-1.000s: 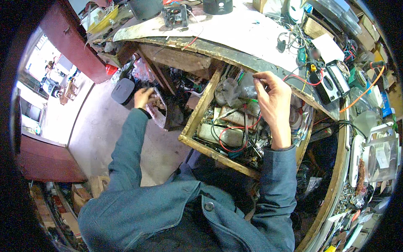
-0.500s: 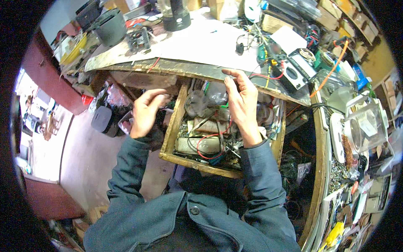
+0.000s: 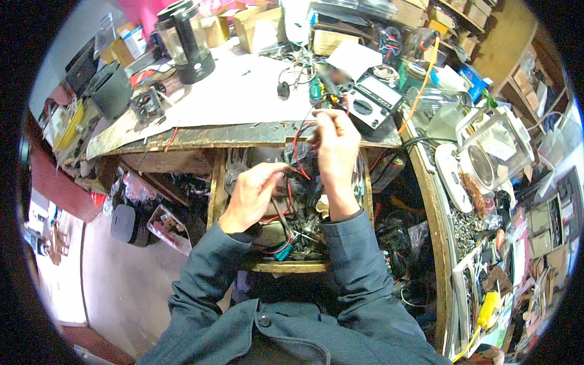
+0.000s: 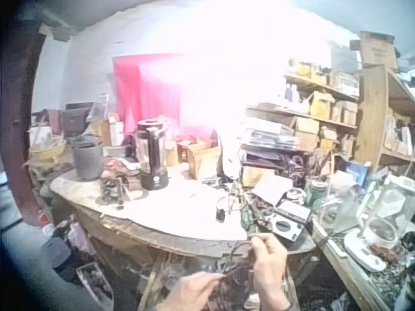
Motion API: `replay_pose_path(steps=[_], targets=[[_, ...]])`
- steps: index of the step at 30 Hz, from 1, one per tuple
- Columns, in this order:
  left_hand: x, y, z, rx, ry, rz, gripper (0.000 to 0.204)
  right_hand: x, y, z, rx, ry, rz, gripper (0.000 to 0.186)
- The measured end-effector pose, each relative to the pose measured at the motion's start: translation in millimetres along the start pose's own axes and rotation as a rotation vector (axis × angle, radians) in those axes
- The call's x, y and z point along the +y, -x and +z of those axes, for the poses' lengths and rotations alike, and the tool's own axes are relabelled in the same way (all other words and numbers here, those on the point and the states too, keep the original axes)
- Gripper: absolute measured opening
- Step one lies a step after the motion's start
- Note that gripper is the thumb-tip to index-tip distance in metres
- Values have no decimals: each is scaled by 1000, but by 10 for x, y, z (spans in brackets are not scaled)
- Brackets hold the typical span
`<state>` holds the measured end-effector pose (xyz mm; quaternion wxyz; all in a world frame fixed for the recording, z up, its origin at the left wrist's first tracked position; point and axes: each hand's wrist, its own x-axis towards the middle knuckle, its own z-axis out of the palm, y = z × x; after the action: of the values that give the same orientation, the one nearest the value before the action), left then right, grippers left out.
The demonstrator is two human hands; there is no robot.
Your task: The person manipulates a small black cylindrical electronic component with wires, using a screwdriver and pliers to adjust internal parts. They repeatedly open and close the component, insert and remove wires, and use tools to tighten or reposition elements inside.
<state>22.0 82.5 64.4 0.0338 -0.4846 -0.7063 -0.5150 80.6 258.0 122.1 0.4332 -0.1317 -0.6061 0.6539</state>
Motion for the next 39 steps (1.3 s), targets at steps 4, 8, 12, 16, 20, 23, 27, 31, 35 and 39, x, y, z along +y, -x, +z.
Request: replay_pose_path(steps=[4, 8, 12, 16, 20, 23, 27, 31, 35, 39], targets=[[27, 50, -39, 183, -74, -110, 12, 113, -14, -49, -121, 566, -256, 12], [93, 103, -33, 197, -263, -53, 14, -17, 19, -40, -102, 768, -348, 12], [2, 234, 28, -41, -401, -52, 31, 64, -17, -76, -142, 835, -429, 11], [-70, 360, 162, -297, -510, 56, 32, 189, 3, -16, -221, 884, -468, 15], [-76, 416, 290, -333, -464, 88, 26, 199, 42, 77, -217, 1006, -510, 18], [-84, 402, 310, -282, -452, 134, 21, 261, 19, 115, -182, 1101, -518, 17], [-171, 414, 330, -214, -409, 156, 17, 205, 7, 227, -145, 1193, -473, 18], [-204, 414, 309, -218, -413, 157, 16, 205, -70, 329, -89, 1287, -401, 19], [-249, 389, 278, -172, -371, 137, 17, 276, -166, 340, -85, 1268, -372, 20], [-174, 304, 213, 27, -127, -6, 20, 264, -161, 234, -128, 723, -205, 15]])
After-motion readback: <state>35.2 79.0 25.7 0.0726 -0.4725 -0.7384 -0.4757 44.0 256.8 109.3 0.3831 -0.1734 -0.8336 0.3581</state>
